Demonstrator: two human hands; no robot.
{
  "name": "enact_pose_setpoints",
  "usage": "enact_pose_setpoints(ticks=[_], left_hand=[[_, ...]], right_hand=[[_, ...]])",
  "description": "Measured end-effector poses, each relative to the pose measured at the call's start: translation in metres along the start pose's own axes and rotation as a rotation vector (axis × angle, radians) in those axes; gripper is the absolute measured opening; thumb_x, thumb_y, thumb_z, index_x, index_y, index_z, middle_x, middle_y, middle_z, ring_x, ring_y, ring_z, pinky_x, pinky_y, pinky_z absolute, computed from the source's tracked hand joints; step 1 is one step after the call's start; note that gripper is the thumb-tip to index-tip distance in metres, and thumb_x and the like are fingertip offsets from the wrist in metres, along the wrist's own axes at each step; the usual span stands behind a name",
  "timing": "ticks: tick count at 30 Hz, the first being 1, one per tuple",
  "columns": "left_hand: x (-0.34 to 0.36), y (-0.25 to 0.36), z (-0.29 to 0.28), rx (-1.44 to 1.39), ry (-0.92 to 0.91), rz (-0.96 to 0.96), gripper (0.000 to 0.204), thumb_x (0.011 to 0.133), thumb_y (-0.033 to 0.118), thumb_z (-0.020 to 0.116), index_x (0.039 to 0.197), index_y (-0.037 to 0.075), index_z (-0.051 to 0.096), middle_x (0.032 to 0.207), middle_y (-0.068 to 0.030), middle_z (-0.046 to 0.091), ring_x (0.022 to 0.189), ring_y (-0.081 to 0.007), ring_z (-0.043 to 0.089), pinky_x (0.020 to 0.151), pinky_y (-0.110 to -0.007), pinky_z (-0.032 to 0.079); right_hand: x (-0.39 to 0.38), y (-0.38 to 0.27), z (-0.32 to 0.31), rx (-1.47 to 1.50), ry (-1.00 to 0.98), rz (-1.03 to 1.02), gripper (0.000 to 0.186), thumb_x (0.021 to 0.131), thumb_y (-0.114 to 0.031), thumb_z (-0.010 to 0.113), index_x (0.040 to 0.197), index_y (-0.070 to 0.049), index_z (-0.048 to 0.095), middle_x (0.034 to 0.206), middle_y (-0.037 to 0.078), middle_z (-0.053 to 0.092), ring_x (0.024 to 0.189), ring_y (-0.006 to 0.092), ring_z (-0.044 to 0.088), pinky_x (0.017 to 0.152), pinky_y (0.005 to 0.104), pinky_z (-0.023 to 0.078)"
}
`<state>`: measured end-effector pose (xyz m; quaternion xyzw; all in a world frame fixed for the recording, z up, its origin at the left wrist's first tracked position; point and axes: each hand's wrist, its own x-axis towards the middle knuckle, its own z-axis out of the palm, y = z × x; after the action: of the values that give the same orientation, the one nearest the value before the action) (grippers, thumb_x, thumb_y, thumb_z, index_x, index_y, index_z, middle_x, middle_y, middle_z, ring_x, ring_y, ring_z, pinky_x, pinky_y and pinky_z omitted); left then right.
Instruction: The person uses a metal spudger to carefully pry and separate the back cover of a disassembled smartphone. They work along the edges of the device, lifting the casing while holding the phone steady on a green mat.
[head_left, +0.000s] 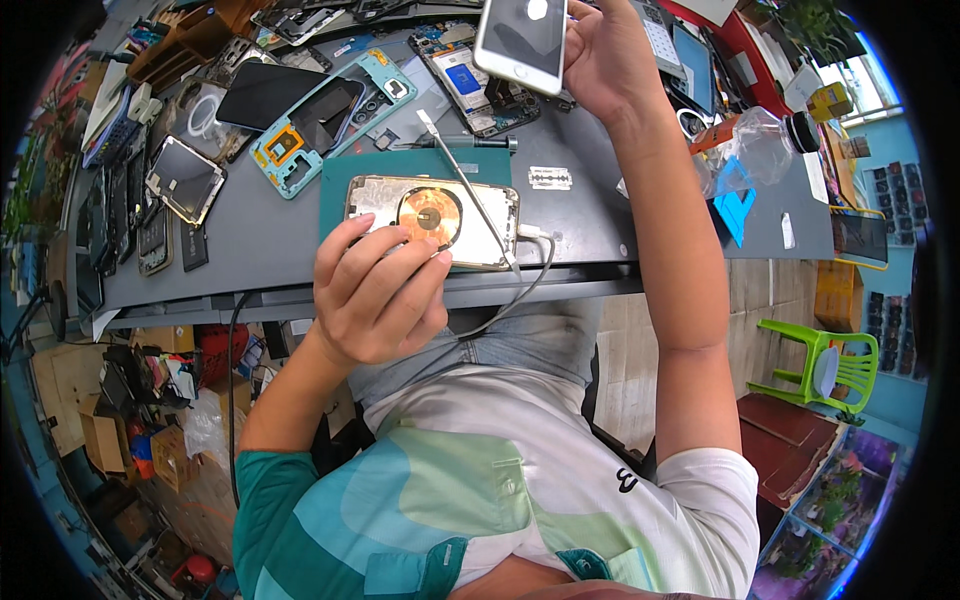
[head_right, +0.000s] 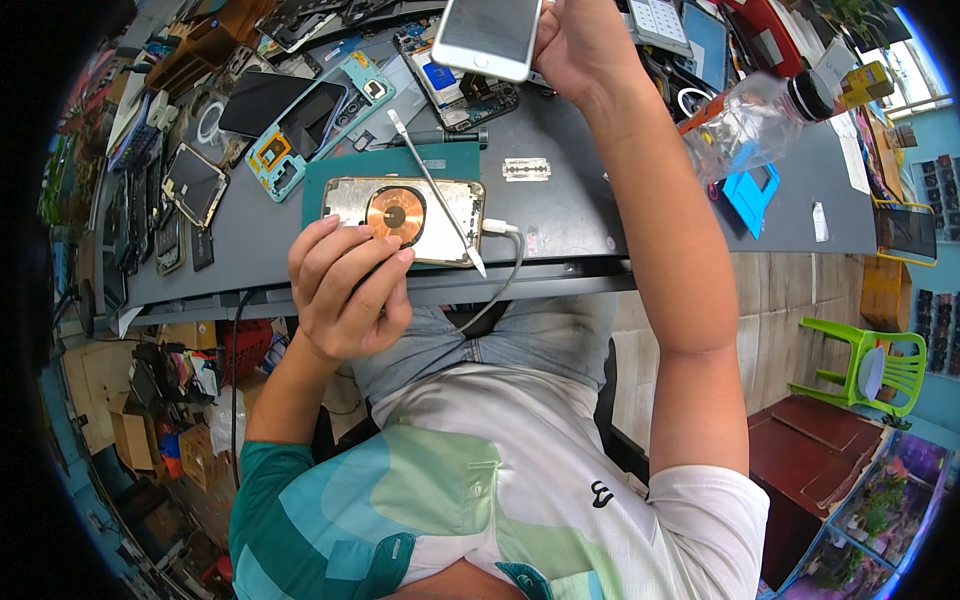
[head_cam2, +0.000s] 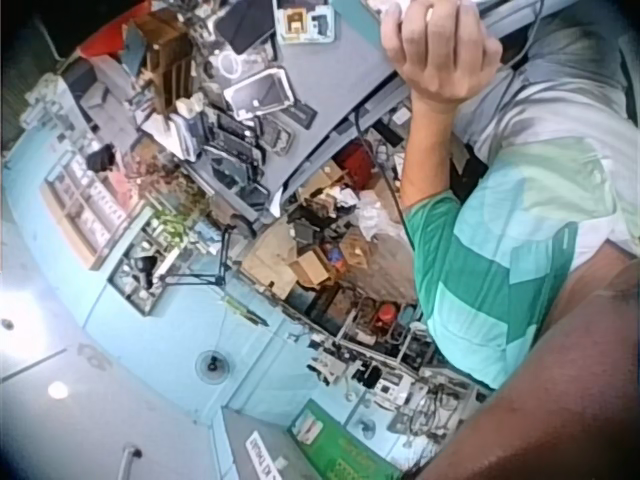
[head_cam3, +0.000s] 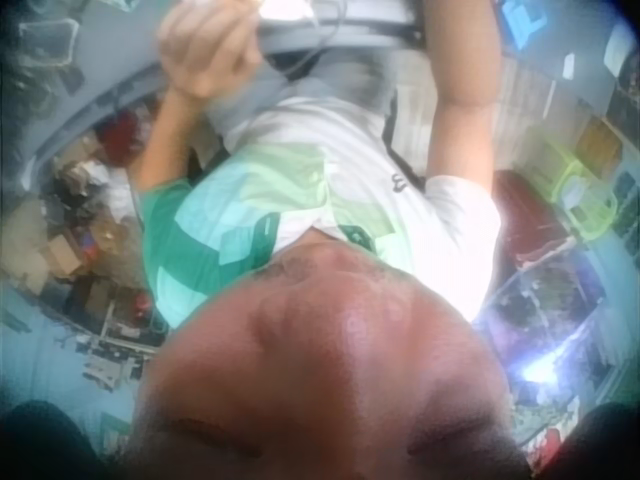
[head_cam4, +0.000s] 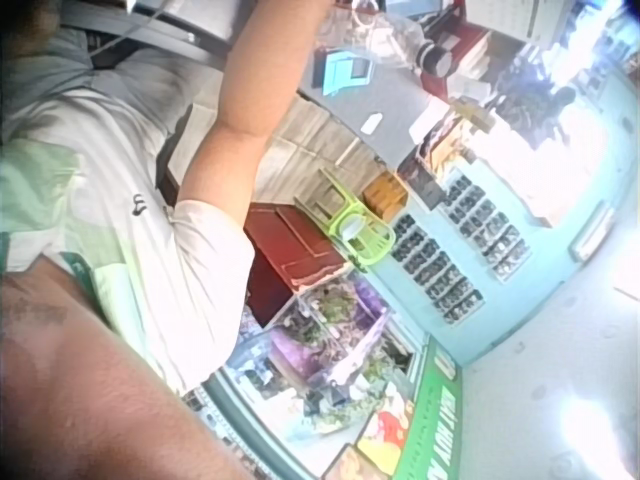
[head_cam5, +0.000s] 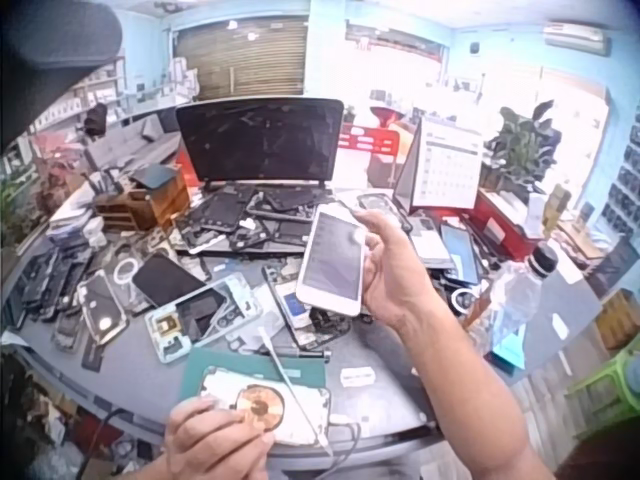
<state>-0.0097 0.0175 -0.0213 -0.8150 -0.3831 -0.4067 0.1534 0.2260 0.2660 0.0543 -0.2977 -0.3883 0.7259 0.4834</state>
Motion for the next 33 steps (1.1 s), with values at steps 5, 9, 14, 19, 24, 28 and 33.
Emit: enact_pose_setpoints(ticks=[5, 9, 14, 19, 24, 28, 33], left_hand=[[0.0, -0.001, 0.0, 0.003, -0.001, 0.0, 0.031, 0.084, 0.008, 0.077, 0.113, 0.009, 0.086, 0.12, -0.0058, 0.08, 0.114, -0.0281, 0.072, 0.113, -0.054, 0.056], [-0.001, 0.0, 0.001, 0.007, 0.014, 0.0, 0.031, 0.083, 0.008, 0.077, 0.112, 0.009, 0.086, 0.12, -0.0061, 0.08, 0.114, -0.028, 0.072, 0.112, -0.054, 0.056], [0.001, 0.0, 0.001, 0.005, 0.012, -0.002, 0.031, 0.082, 0.009, 0.078, 0.112, 0.009, 0.086, 0.12, -0.0067, 0.081, 0.113, -0.0282, 0.073, 0.111, -0.053, 0.056], [0.001, 0.0, 0.0, 0.006, 0.005, -0.008, 0.032, 0.082, 0.008, 0.078, 0.113, 0.008, 0.086, 0.12, -0.0073, 0.08, 0.113, -0.0284, 0.073, 0.112, -0.054, 0.056], [0.002, 0.001, 0.0, 0.005, 0.004, -0.01, 0.032, 0.082, 0.008, 0.077, 0.113, 0.008, 0.086, 0.12, -0.0071, 0.08, 0.113, -0.0283, 0.073, 0.113, -0.054, 0.056], [0.001, 0.001, 0.002, 0.003, 0.006, -0.012, 0.032, 0.083, 0.008, 0.078, 0.114, 0.009, 0.086, 0.121, -0.0066, 0.08, 0.113, -0.028, 0.073, 0.113, -0.053, 0.055], [0.001, 0.001, 0.001, 0.004, 0.001, -0.016, 0.032, 0.083, 0.007, 0.078, 0.114, 0.009, 0.085, 0.121, -0.0062, 0.08, 0.115, -0.0278, 0.072, 0.113, -0.053, 0.055]], right_hand=[[0.005, 0.0, -0.011, 0.125, -0.076, -0.005, 0.045, 0.105, -0.027, 0.072, 0.137, 0.005, 0.065, 0.111, 0.011, 0.082, 0.093, 0.0205, 0.084, 0.092, 0.033, 0.07], [0.0, -0.003, -0.007, 0.119, -0.152, 0.078, 0.051, 0.098, -0.01, 0.068, 0.146, 0.005, 0.06, 0.121, 0.013, 0.08, 0.099, 0.0235, 0.084, 0.095, 0.0345, 0.071], [-0.003, 0.001, -0.002, 0.014, -0.16, -0.08, 0.079, 0.086, 0.008, 0.063, 0.163, 0.002, 0.049, 0.136, 0.015, 0.074, 0.106, 0.0211, 0.081, 0.088, 0.0358, 0.071], [-0.002, 0.005, -0.003, -0.035, -0.13, -0.096, 0.103, 0.081, 0.017, 0.062, 0.177, 0.002, 0.026, 0.135, 0.016, 0.074, 0.106, 0.0218, 0.08, 0.089, 0.0336, 0.068], [-0.003, 0.005, 0.0, -0.071, -0.153, -0.106, 0.11, 0.081, 0.017, 0.062, 0.18, 0.002, 0.017, 0.133, 0.018, 0.074, 0.106, 0.022, 0.08, 0.091, 0.0336, 0.066], [0.001, 0.007, -0.005, -0.096, -0.174, -0.132, 0.109, 0.081, 0.017, 0.063, 0.179, 0.002, 0.018, 0.13, 0.017, 0.075, 0.106, 0.0215, 0.08, 0.088, 0.0327, 0.066], [-0.003, 0.005, -0.002, -0.096, -0.14, -0.106, 0.111, 0.083, 0.013, 0.066, 0.181, 0.003, 0.014, 0.129, 0.015, 0.075, 0.102, 0.0197, 0.08, 0.083, 0.0319, 0.066]])
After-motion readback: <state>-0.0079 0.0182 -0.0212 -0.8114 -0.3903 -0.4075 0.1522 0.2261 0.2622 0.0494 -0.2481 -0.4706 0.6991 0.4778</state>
